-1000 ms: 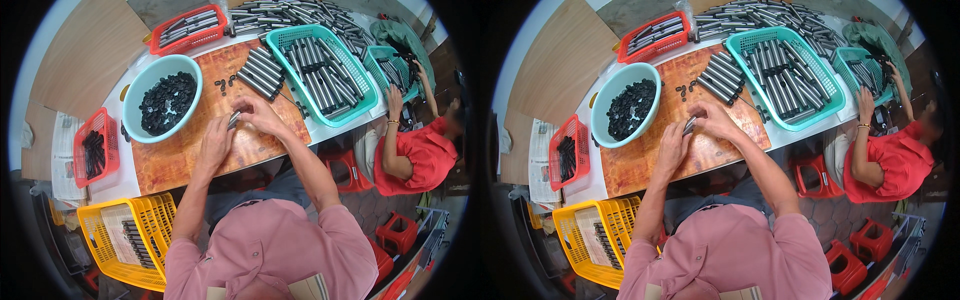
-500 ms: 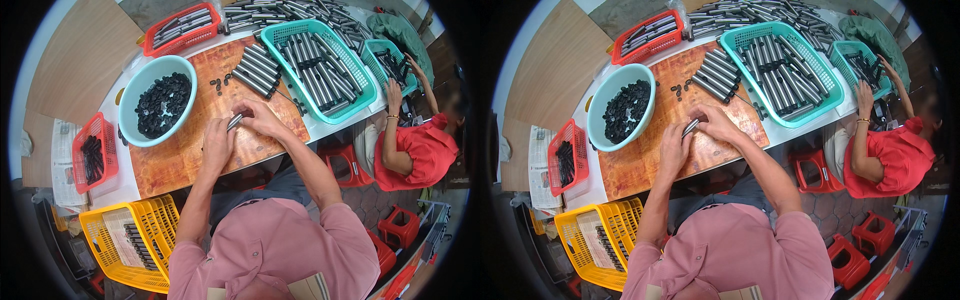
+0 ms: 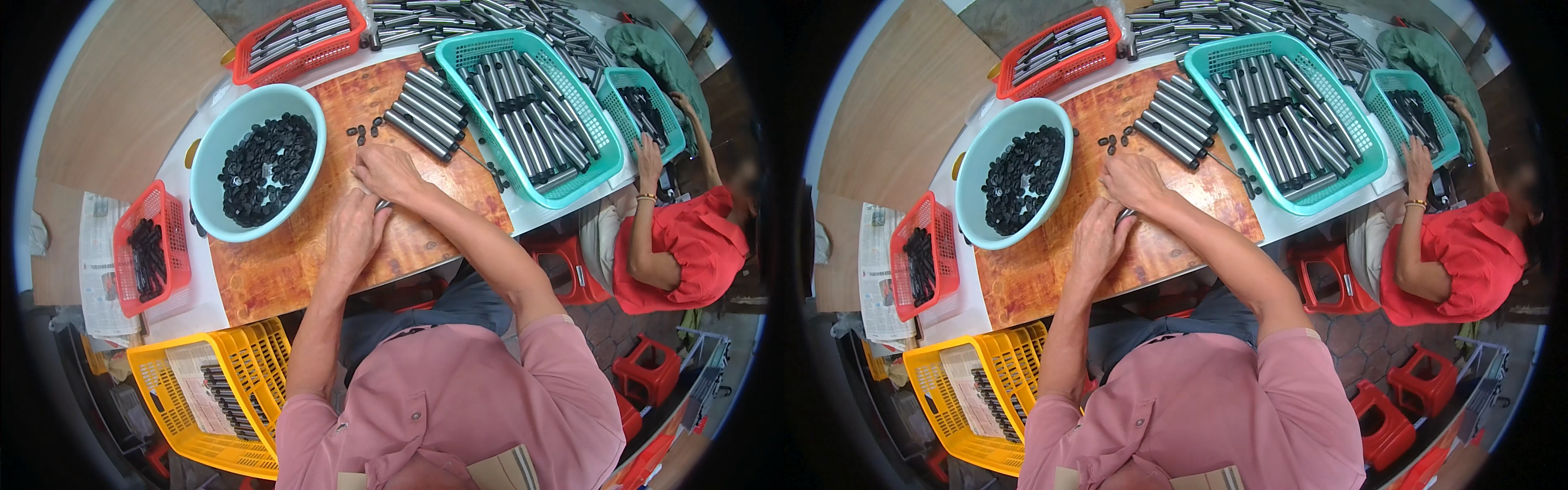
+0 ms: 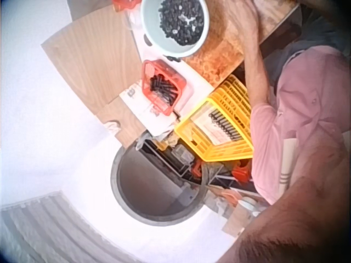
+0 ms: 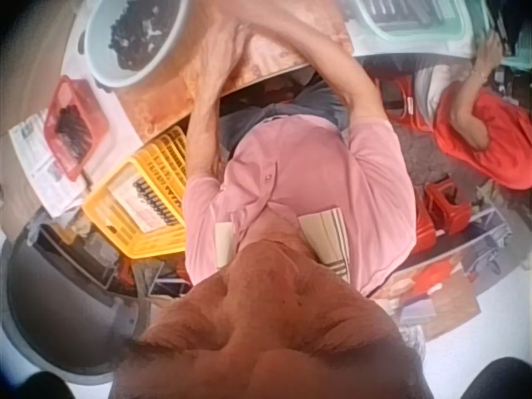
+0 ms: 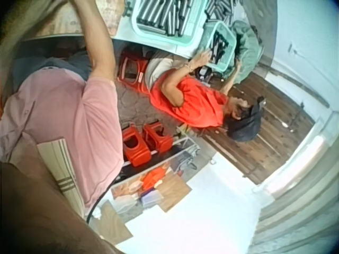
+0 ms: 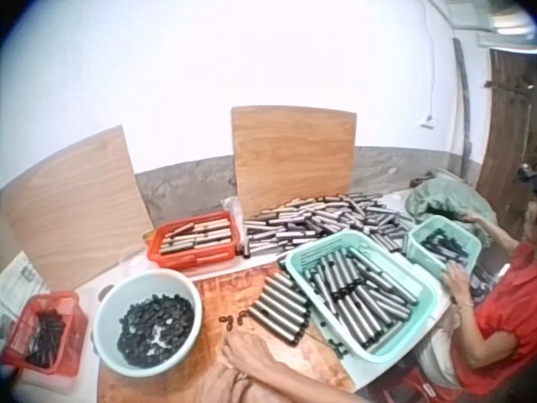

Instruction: The person assembles markers by inserting black caps into silver barrels. They pick up a barrel, insert a cap, and place the completed marker into a yellow basket. Another person works alongside at the same table.

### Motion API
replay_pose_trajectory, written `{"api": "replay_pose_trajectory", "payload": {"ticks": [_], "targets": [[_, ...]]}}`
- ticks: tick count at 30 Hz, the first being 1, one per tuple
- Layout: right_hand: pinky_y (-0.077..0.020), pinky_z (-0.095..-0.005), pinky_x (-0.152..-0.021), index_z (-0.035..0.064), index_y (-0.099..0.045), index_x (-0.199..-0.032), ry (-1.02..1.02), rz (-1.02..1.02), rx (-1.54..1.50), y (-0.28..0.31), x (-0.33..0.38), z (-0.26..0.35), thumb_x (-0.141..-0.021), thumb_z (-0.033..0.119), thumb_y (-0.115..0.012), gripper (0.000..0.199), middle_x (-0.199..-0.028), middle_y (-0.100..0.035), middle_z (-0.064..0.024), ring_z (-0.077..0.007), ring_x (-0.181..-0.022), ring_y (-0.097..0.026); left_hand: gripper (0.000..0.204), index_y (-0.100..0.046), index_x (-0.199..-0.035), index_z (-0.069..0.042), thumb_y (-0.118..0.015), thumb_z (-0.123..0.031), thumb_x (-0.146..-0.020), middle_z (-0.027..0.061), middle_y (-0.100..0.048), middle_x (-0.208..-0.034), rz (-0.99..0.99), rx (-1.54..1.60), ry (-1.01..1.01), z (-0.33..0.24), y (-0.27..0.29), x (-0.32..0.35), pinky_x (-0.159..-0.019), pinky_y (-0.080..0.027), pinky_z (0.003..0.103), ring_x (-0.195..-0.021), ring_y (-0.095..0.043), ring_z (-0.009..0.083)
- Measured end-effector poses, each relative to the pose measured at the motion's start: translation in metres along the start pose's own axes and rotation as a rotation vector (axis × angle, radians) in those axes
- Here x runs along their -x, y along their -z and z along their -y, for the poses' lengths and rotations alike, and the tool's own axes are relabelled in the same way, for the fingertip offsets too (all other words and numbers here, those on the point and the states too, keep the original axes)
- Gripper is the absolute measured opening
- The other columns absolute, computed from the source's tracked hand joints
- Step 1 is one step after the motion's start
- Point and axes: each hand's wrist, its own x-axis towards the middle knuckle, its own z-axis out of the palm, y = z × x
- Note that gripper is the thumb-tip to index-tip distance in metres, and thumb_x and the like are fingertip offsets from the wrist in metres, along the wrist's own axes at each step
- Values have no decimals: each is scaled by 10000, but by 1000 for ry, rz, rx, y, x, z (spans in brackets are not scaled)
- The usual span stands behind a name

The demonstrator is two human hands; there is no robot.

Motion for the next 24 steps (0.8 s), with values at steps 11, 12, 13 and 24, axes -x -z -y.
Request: {"api": "replay_pose_trajectory", "payload": {"ticks": [11, 12, 13, 24], "targets": [[-508, -499, -758, -3, -614, -870, 77, -121, -12, -7, 5, -8, -880, 147, -687, 167, -831, -665, -210, -407, -820, -657, 218, -697, -1009, -2, -780, -121, -845, 187, -631, -906, -38, 87, 48, 7, -1, 3, -758, -509, 476, -855, -631, 389], [-507, -499, -756, -1, -611, -871, 84, -125, -10, -8, 4, -8, -882, 146, -686, 166, -828, -664, -209, -406, -818, -656, 214, -696, -1007, -2, -778, -120, -848, 187, -631, -905, -30, 98, 62, 7, 0, 2, -757, -508, 474, -856, -632, 388], [-506, -499, -757, 1, -610, -871, 82, -124, -11, -8, 3, -7, -883, 145, -686, 163, -827, -663, -206, -405, -816, -654, 211, -695, -1005, -1, -776, -119, -850, 186, -630, -903, -23, 108, 78, 6, 1, 1, -756, -508, 473, -856, -632, 388], [-500, -483, -756, 16, -605, -873, 92, -122, 1, -7, 2, -7, -881, 137, -689, 147, -808, -651, -183, -386, -802, -642, 215, -661, -1000, 11, -770, -84, -841, 167, -593, -893, -14, 116, 84, 5, -1, -1, -752, -488, 465, -848, -605, 374]]}}
